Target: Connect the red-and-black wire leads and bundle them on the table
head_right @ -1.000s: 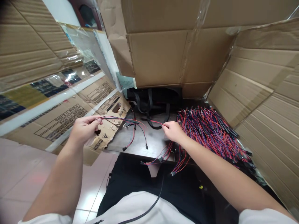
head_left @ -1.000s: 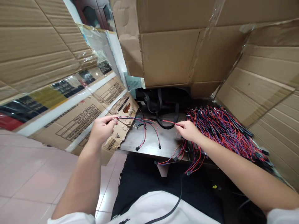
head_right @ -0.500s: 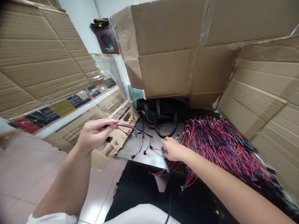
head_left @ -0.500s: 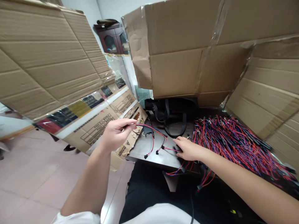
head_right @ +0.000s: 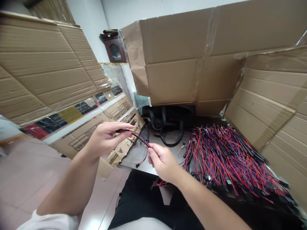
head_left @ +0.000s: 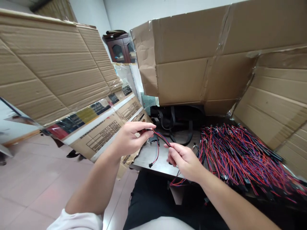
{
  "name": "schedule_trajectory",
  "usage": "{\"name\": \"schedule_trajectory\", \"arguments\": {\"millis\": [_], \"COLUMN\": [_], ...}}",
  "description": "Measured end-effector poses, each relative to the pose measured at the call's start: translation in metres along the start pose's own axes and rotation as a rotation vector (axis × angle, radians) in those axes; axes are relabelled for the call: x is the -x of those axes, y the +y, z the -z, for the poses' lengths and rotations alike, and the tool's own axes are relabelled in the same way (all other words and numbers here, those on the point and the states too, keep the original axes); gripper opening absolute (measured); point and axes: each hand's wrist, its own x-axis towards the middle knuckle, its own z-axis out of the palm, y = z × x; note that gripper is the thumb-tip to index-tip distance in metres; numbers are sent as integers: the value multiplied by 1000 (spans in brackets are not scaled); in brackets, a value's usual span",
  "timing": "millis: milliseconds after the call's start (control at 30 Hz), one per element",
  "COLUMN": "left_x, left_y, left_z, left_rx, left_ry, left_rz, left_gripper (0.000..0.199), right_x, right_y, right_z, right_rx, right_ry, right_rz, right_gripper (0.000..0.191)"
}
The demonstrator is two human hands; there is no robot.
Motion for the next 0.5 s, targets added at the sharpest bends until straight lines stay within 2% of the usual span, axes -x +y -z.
{"name": "schedule_trajectory", "arguments": {"millis": [100,200,367,500], "left_x": [5,14,23,25], "left_y": [1,4,11,13], "left_z": [-4,-13,-26,-30], "left_rx": [82,192,219,235], "left_ry": [59,106,156,141], "left_rz": [95,182,216,191], "left_gripper": [17,15,9,9], "right_x": [12,25,36,39], "right_y": [1,2,7,10], "right_z": [-19,-29,-30,-28], "right_rx": [-328,-569,-704,-750], "right_ry": [56,39,30,44], "right_rz": [-89,-174,-235,-248], "right_gripper": [38,37,31,29]}}
